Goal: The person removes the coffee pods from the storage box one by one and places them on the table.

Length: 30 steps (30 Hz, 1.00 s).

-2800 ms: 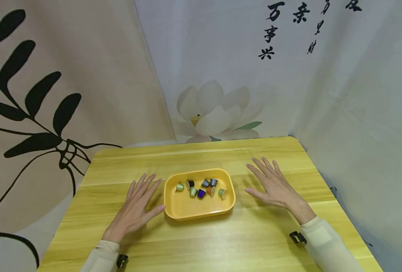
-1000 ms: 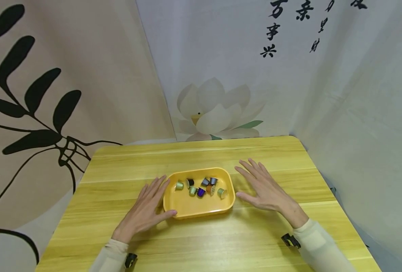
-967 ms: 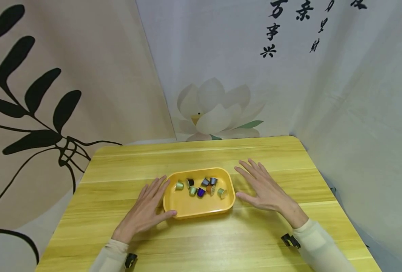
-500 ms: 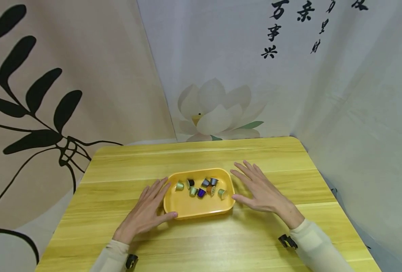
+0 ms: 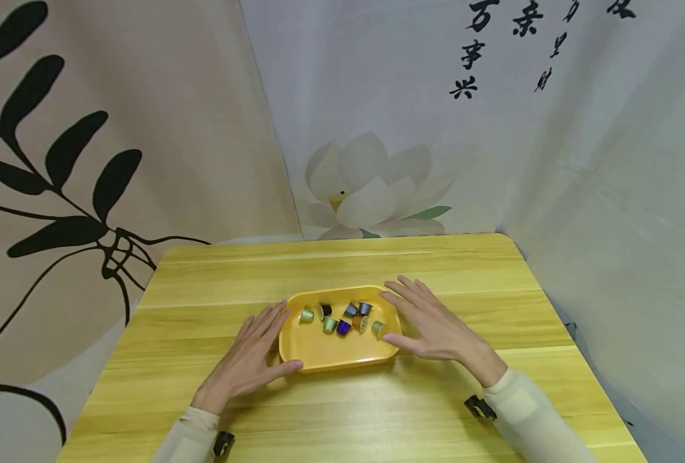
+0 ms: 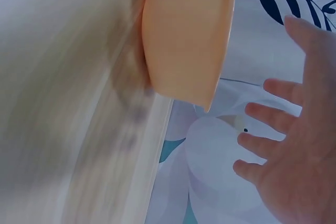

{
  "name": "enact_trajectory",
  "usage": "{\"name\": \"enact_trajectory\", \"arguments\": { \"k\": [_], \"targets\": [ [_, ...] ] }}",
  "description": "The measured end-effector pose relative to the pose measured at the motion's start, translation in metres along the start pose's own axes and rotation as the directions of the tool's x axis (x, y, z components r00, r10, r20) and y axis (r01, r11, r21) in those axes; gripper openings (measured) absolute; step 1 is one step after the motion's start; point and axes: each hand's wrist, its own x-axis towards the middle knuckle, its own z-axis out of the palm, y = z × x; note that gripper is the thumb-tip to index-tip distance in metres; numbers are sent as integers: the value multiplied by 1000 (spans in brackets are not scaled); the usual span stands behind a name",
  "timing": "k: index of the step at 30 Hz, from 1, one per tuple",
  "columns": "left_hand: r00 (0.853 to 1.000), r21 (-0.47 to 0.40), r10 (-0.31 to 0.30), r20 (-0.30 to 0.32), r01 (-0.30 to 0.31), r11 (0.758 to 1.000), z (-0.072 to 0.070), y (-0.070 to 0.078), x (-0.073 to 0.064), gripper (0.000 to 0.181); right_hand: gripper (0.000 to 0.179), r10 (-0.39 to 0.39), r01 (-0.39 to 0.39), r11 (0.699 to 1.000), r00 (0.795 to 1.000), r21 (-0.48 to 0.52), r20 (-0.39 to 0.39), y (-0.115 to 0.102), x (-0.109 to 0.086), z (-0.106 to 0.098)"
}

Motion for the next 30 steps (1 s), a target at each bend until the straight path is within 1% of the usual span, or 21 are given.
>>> {"name": "enact_trajectory", "arguments": {
  "k": [5, 10, 15, 23, 30],
  "targets": [
    [1000, -16, -1, -1, 1, 1000, 0, 1, 1, 117, 84, -55, 55, 998, 998, -16, 3, -5, 8, 0],
    [1000, -17, 2, -4, -2, 1000, 0, 1, 0, 117, 82, -81, 81, 997, 996, -3, 23, -10, 15, 1],
    [1000, -14, -5, 3, 5, 1000, -1, 2, 1, 117, 79, -125, 125, 992, 992, -20, 21, -11, 21, 6],
    [1000, -25, -13, 7, 13, 1000, 0, 0, 0, 117, 74, -132, 132, 991, 990, 8, 57, -20, 29, 8],
    [1000, -28, -5, 1, 5, 1000, 0, 0, 0, 117, 67, -184, 185, 983, 981, -16, 61, -21, 35, 11]
  ]
}}
